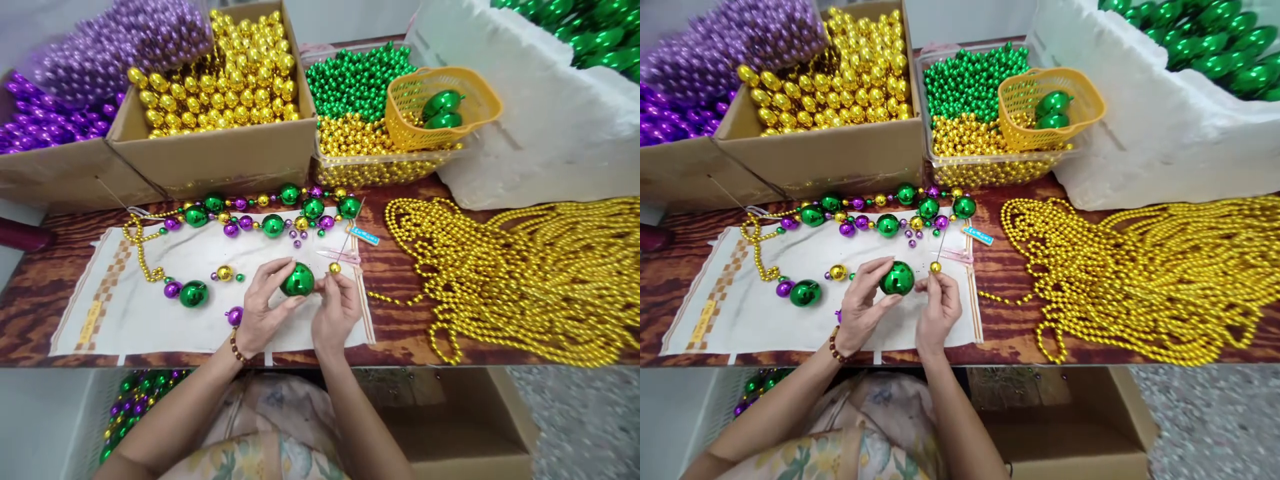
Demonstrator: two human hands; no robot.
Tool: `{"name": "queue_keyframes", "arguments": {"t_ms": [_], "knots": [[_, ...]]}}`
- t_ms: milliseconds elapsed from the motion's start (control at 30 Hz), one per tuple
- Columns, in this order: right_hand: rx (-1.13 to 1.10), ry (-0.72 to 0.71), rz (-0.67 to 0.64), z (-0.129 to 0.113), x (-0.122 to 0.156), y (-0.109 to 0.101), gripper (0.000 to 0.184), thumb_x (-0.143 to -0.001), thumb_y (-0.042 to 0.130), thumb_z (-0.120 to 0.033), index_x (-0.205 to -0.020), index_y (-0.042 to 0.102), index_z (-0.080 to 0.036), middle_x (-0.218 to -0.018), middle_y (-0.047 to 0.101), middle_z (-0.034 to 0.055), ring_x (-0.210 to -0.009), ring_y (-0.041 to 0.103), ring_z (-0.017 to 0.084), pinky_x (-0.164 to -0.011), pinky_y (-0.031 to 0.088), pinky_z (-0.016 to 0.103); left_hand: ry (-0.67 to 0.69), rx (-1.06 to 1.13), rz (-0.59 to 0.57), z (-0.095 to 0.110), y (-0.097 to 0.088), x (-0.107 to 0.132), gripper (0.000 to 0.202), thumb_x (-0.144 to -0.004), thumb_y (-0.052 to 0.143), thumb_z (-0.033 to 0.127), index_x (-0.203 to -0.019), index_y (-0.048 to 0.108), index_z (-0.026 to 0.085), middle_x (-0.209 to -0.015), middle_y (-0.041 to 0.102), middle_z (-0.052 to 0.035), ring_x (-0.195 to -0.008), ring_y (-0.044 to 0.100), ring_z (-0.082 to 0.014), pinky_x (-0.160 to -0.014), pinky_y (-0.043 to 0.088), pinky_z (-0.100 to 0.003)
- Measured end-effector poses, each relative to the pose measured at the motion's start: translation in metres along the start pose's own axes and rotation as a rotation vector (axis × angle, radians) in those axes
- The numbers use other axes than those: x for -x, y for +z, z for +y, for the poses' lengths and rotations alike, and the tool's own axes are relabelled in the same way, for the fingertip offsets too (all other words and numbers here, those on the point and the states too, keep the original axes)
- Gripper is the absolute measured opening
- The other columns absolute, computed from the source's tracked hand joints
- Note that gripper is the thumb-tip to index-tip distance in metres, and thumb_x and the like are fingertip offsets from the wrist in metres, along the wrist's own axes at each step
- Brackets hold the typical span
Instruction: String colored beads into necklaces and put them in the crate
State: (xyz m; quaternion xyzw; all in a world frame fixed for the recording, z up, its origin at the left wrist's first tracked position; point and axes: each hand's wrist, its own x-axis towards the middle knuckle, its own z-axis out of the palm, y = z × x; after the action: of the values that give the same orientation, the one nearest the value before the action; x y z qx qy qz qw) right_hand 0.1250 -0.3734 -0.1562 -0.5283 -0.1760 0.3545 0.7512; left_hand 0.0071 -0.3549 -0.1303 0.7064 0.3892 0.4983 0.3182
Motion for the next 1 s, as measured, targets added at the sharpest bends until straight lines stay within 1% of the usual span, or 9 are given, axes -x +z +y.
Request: {"name": "queue_keyframes", "arguments": {"t_ms": [100, 200, 267, 333, 433, 600, 800, 1000], "knots": [[0.097, 0.018, -0.199, -0.003, 0.011, -0.025, 0.008, -0.087, 0.066, -0.026, -0.085, 0.065, -0.018, -0.065, 0.062, -0.0030, -0.060, 0.058, 0.013, -0.064, 0.048, 0.028, -0.090, 0.109, 0.069, -0.003, -0.020, -0.022, 0.051, -0.081, 0.076, 0.026, -0.130, 0.064, 0.030, -0.129, 0.061, -0.0086, -0.123, 0.057, -0.0236, -0.105, 0.048, -0.041], [0.222, 0.002, -0.379, -0.004, 0.027, -0.046, 0.008, -0.090, 0.063, -0.023, -0.084, 0.066, -0.019, -0.064, 0.060, -0.0017, -0.061, 0.058, 0.014, -0.063, 0.047, 0.029, -0.254, 0.348, 0.145, -0.005, -0.038, -0.047, 0.044, -0.080, 0.078, 0.030, -0.122, 0.069, 0.031, -0.123, 0.067, -0.0057, -0.114, 0.062, -0.0216, -0.100, 0.051, -0.039], [0.267, -0.014, -0.454, -0.003, 0.036, -0.054, 0.010, -0.092, 0.061, -0.022, -0.084, 0.066, -0.019, -0.064, 0.059, -0.0014, -0.062, 0.057, 0.014, -0.062, 0.047, 0.028, -0.347, 0.525, 0.173, -0.004, -0.046, -0.061, 0.040, -0.079, 0.078, 0.033, -0.119, 0.071, 0.031, -0.118, 0.070, -0.0048, -0.107, 0.065, -0.0203, -0.094, 0.054, -0.037], [0.287, -0.023, -0.503, -0.002, 0.043, -0.057, 0.011, -0.093, 0.060, -0.021, -0.084, 0.067, -0.020, -0.065, 0.058, -0.0016, -0.062, 0.057, 0.014, -0.061, 0.046, 0.027, -0.405, 0.653, 0.174, -0.002, -0.051, -0.070, 0.037, -0.078, 0.078, 0.034, -0.115, 0.073, 0.029, -0.115, 0.071, -0.0052, -0.105, 0.067, -0.0205, -0.093, 0.055, -0.038], [0.295, -0.017, -0.545, 0.000, 0.047, -0.055, 0.011, -0.094, 0.059, -0.020, -0.086, 0.067, -0.021, -0.067, 0.058, -0.0018, -0.062, 0.057, 0.013, -0.060, 0.046, 0.026, -0.455, 0.748, 0.154, 0.002, -0.054, -0.076, 0.035, -0.078, 0.079, 0.033, -0.112, 0.074, 0.028, -0.114, 0.072, -0.0060, -0.106, 0.067, -0.0215, -0.095, 0.054, -0.040], [0.295, -0.024, -0.570, 0.001, 0.045, -0.052, 0.011, -0.095, 0.058, -0.019, -0.088, 0.066, -0.021, -0.068, 0.057, -0.0019, -0.063, 0.057, 0.013, -0.061, 0.046, 0.026, -0.493, 0.805, 0.137, 0.005, -0.055, -0.076, 0.035, -0.078, 0.079, 0.034, -0.112, 0.073, 0.027, -0.115, 0.071, -0.0057, -0.107, 0.066, -0.0219, -0.096, 0.054, -0.041], [0.306, -0.005, -0.551, 0.001, 0.046, -0.050, 0.012, -0.094, 0.059, -0.022, -0.085, 0.066, -0.020, -0.066, 0.057, -0.0016, -0.062, 0.057, 0.013, -0.060, 0.045, 0.027, -0.513, 0.824, 0.133, 0.005, -0.056, -0.075, 0.036, -0.078, 0.079, 0.035, -0.112, 0.074, 0.026, -0.116, 0.070, -0.0067, -0.105, 0.067, -0.0220, -0.093, 0.055, -0.040], [0.299, 0.002, -0.545, 0.000, 0.046, -0.046, 0.011, -0.094, 0.059, -0.022, -0.085, 0.066, -0.020, -0.067, 0.057, -0.0018, -0.062, 0.057, 0.014, -0.061, 0.045, 0.028, -0.510, 0.823, 0.106, 0.005, -0.054, -0.075, 0.035, -0.077, 0.080, 0.036, -0.110, 0.074, 0.027, -0.116, 0.070, -0.0065, -0.107, 0.067, -0.0229, -0.094, 0.054, -0.041]]}}
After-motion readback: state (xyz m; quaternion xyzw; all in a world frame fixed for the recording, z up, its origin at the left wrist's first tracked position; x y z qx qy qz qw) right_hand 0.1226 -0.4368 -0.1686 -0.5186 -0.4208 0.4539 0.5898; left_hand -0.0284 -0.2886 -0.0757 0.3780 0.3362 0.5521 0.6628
